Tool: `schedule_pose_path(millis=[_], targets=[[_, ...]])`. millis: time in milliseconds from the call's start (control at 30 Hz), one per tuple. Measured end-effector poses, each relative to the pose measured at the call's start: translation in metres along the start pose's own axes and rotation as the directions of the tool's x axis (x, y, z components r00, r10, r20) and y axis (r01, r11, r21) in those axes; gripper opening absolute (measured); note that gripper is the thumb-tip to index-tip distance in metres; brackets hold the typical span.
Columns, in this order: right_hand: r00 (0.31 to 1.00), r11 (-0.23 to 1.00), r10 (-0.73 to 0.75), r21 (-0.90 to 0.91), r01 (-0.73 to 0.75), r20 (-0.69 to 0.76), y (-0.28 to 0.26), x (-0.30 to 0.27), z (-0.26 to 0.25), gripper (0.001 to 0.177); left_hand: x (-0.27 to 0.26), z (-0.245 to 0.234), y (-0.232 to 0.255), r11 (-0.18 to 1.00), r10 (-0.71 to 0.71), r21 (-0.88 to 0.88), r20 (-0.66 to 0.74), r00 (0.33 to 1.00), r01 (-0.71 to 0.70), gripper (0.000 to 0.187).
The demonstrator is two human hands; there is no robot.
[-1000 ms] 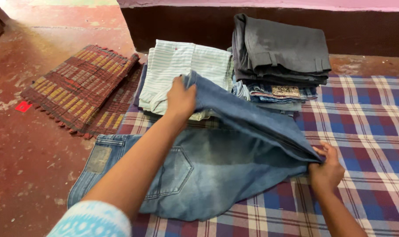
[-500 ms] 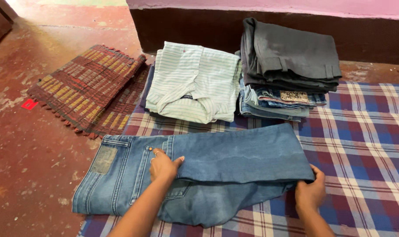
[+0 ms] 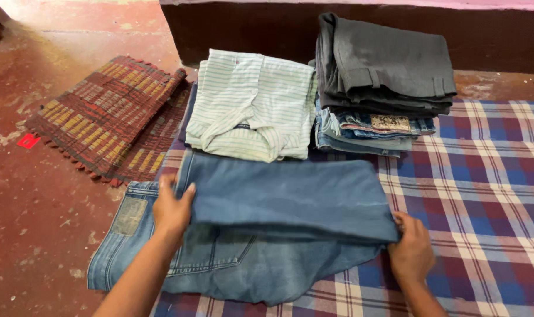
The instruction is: The person folds a pair of denim jeans and a tan garment by hand on a bed, smoothing the fabric between folds.
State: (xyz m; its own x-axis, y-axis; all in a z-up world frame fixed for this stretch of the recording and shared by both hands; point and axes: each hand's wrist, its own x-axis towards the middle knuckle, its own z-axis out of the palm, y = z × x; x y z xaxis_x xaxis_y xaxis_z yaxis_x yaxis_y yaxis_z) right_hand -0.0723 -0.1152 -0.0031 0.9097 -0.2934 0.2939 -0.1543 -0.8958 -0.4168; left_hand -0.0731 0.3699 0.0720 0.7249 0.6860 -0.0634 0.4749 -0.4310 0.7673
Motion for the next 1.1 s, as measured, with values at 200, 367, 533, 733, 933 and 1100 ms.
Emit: schedule_pose_path(millis=[200, 367, 533, 733, 933, 1100], targets=[[0.957, 0.831, 0.286, 0.507, -0.228, -0.038, -0.029, -0.004, 0.028, 0.056, -0.011, -0.008, -0.014, 0.96, -0.048, -0.278, -0.062, 0.997, 0.029, 0.034], [0.999, 0.998, 0.004, 0.058, -0.006, 0.039, -0.041, -0.011, -0.008, 0.064, 0.019, -0.063, -0.021, 0.94, 0.233, -0.218, -0.15, 0.961, -0.262, 0.032], [0.997, 0.828, 0.005, 0.56, 0.036, -0.071, -0.048, -0.03, 0.017, 0.061, 0.013, -0.085, -0.115, 0.981, 0.056, 0.194, -0.153, 0.987, -0.026, 0.047], [0.978, 0.958, 0.207, 0.208, -0.198, -0.019, -0.058, -0.035, 0.028, 0.051, 0.012, -0.068, -0.168, 0.97, -0.113, 0.205, -0.091, 0.989, 0.129, 0.051], [0.983, 0.926, 0.04, 0.376, 0.031, -0.178, -0.024, -0.033, 0.004, 0.044, -0.015, -0.047, -0.131, 0.971, -0.124, 0.195, -0.077, 0.989, 0.137, 0.047], [0.998, 0.999, -0.019, 0.037, 0.021, -0.053, 0.013, -0.036, -0.022, 0.075, -0.039, -0.016, -0.1, 0.986, 0.049, 0.159, 0.001, 0.999, -0.048, 0.046]])
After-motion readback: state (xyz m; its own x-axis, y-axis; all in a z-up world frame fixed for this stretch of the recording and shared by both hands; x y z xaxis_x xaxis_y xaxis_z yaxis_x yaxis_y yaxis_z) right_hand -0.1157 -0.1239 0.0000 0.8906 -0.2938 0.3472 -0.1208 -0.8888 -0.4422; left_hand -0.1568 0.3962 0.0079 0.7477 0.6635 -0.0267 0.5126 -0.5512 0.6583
